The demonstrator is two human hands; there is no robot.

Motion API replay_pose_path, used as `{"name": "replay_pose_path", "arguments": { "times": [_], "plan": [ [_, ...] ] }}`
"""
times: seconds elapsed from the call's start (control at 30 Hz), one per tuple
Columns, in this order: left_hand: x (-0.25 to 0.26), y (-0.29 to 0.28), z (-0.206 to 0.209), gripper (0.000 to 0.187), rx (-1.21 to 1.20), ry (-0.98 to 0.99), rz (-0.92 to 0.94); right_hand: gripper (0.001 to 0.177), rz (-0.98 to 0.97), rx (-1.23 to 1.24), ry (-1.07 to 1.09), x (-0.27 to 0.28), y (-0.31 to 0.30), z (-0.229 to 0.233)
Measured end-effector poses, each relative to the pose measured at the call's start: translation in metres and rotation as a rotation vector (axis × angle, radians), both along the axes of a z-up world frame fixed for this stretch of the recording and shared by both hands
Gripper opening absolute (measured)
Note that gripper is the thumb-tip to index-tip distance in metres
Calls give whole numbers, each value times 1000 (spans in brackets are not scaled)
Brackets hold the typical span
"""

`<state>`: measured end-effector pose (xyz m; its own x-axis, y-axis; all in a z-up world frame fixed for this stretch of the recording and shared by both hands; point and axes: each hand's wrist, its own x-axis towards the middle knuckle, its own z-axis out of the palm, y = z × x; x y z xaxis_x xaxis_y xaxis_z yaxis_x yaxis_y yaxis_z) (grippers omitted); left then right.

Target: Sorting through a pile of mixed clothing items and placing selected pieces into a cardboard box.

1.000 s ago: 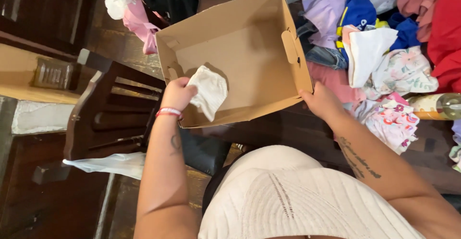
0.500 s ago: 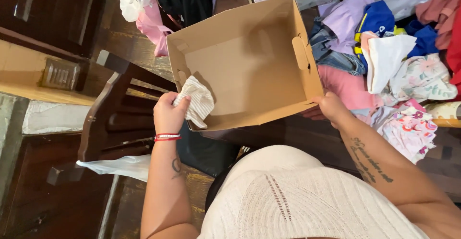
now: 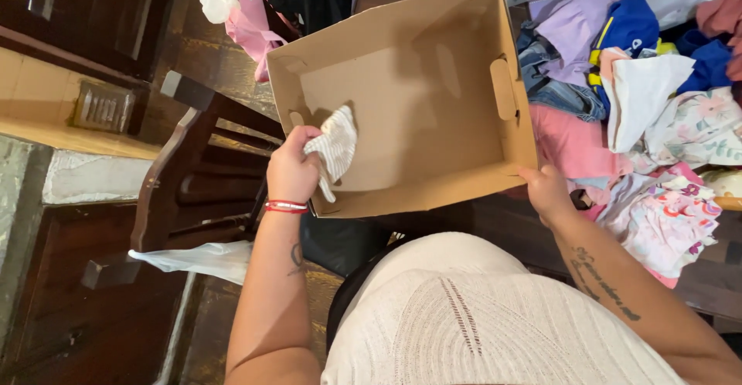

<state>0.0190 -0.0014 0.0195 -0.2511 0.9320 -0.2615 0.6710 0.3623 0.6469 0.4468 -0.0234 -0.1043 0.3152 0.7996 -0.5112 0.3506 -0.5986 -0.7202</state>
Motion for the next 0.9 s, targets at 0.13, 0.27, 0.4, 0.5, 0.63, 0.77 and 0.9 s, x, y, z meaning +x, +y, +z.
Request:
{"name": "replay_pose_path", "arguments": {
  "times": [0.13,0.27,0.4,0.5,0.63,0.77,0.9],
  "plan": [
    [13,5,-25,39,-48,211,-137,48,8,91,11,-10,-9,24],
    [51,4,-35,43,-76,527,-331,64,44,0,-81,30,-23,-51],
    [90,8,-5,63,-63,503,-436,70,67,-45,-97,-19,-14,39],
    [78,36,-80,79,73,453,-325,55,98,88,-39,-16,-18,41],
    [75,60,-87,81,208,502,-215,41,260,249,-1,20,-41,-17],
    [77,72,-94,86,319,591,-136,41,227,217,61,25,-46,-20],
    [78,76,-94,87,387,634,-91,37,243,210,48,27,-49,-20]
  ]
}}
